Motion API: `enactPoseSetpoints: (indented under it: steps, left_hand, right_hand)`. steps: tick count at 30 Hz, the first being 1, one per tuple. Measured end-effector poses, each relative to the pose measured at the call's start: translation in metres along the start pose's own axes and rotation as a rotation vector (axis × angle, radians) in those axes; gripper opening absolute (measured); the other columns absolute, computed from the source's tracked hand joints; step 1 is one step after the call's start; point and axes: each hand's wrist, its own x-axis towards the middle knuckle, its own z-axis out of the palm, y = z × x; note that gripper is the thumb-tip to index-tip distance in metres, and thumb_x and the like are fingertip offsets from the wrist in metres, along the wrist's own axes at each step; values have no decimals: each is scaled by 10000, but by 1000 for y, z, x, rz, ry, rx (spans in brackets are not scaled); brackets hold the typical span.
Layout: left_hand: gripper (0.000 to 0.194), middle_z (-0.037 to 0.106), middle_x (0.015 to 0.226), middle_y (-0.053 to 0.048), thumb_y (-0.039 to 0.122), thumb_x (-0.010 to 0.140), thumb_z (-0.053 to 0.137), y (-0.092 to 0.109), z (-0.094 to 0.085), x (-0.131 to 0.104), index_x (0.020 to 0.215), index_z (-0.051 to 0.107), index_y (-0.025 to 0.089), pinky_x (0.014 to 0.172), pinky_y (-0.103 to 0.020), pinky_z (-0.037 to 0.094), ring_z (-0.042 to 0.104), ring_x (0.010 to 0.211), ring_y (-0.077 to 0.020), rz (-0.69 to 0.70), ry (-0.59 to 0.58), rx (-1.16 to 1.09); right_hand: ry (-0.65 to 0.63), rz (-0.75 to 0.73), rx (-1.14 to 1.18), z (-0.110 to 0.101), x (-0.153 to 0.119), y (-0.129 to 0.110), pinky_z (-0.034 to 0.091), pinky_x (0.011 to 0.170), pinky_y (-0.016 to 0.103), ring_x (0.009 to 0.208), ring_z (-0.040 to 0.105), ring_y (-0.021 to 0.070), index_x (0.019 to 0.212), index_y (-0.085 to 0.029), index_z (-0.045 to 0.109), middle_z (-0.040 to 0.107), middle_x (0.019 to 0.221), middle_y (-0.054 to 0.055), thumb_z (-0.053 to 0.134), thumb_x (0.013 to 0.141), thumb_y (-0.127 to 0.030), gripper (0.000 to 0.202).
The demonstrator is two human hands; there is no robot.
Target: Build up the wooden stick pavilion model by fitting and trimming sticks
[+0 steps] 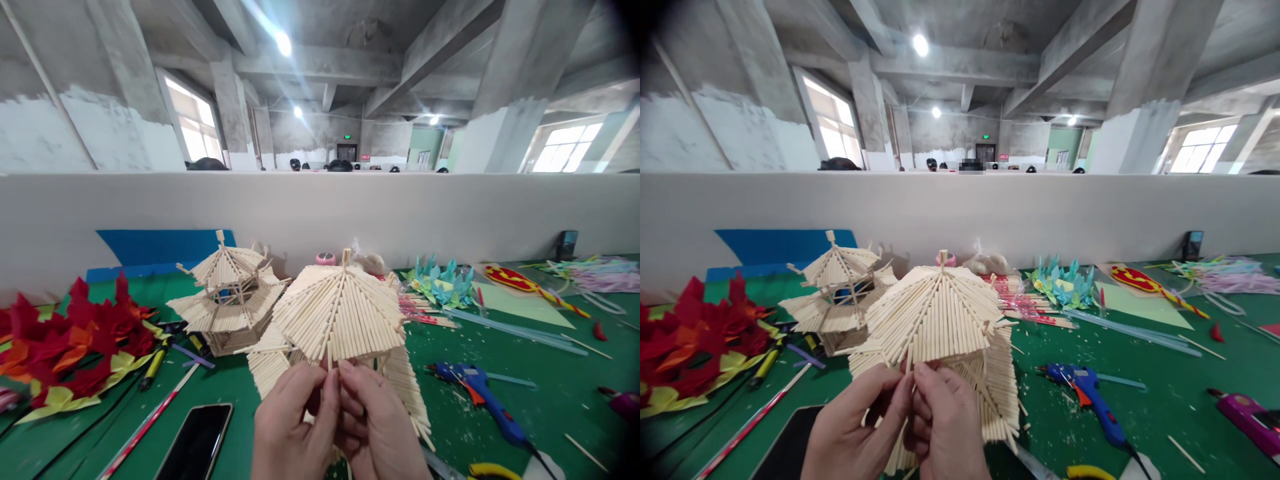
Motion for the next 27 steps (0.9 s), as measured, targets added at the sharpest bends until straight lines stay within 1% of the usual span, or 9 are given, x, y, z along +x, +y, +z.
enactPoseSetpoints:
  steps: [3, 7, 11, 14, 18, 20, 22, 27]
  left_hand:
    - [218, 451, 482, 63, 183, 768, 534, 2, -1, 1, 550, 517, 188, 409, -170, 324, 393, 429, -74, -32, 0, -41]
    - [215, 473, 475, 62, 191, 757, 547, 3, -1, 2, 543, 534, 191, 401, -168, 330, 405, 422, -73, -53, 4, -69]
    - [203, 518, 487, 52, 200, 763, 536, 2, -1, 3, 561, 554, 193, 395, -172, 341, 438, 421, -76, -55, -2, -59]
    - [200, 542, 508, 42, 229, 775, 526, 1, -2, 2, 582, 559, 189, 425, -179, 375, 477, 442, -83, -63, -15, -48]
    - [218, 571, 507, 40, 237, 794, 506, 2, -4, 2, 593, 578, 191, 437, -176, 398, 499, 430, -78, -57, -21, -81]
    - [213, 573, 506, 39, 235, 794, 510, 2, -5, 2, 599, 583, 191, 417, -170, 395, 503, 424, -77, -46, -28, -83]
    - [199, 579, 515, 38, 227, 795, 508, 1, -7, 3, 619, 593, 192, 402, -163, 398, 510, 421, -76, -12, -47, -67]
    - [142, 615, 575, 23, 197, 791, 505, -3, -15, 2, 698, 612, 196, 467, -168, 475, 591, 494, -101, 91, -79, -5]
  right_hand:
    - [18, 2, -20, 2, 0, 0, 78, 335, 140, 306, 153, -19, 501, -169, 392, 263, 359, -145, 745, 512, -380, 411]
    - [39, 6, -20, 3, 1, -1, 67, 339, 143, 315, 135, -15, 494, -166, 406, 242, 360, -144, 726, 516, -373, 382]
    - [20, 40, -6, 3, 2, -2, 69, 349, 149, 319, 136, -11, 486, -165, 408, 251, 361, -138, 699, 533, -357, 352]
    - [18, 53, 11, 2, 3, 0, 71, 352, 150, 319, 138, -9, 492, -160, 427, 268, 363, -136, 686, 548, -351, 327]
    - [3, 45, 19, 0, 3, 5, 69, 341, 153, 311, 124, -6, 437, -171, 367, 246, 339, -130, 656, 569, -382, 381]
    - [-3, 48, 16, -1, 2, 6, 75, 337, 153, 309, 126, -4, 411, -177, 327, 234, 329, -125, 635, 581, -392, 412]
    - [-1, 58, 28, -1, 1, 7, 82, 335, 149, 311, 130, -6, 418, -176, 333, 244, 337, -125, 643, 562, -375, 396]
    - [14, 69, 46, 1, 0, 4, 97, 322, 136, 303, 138, -14, 499, -160, 447, 279, 352, -136, 685, 498, -336, 296]
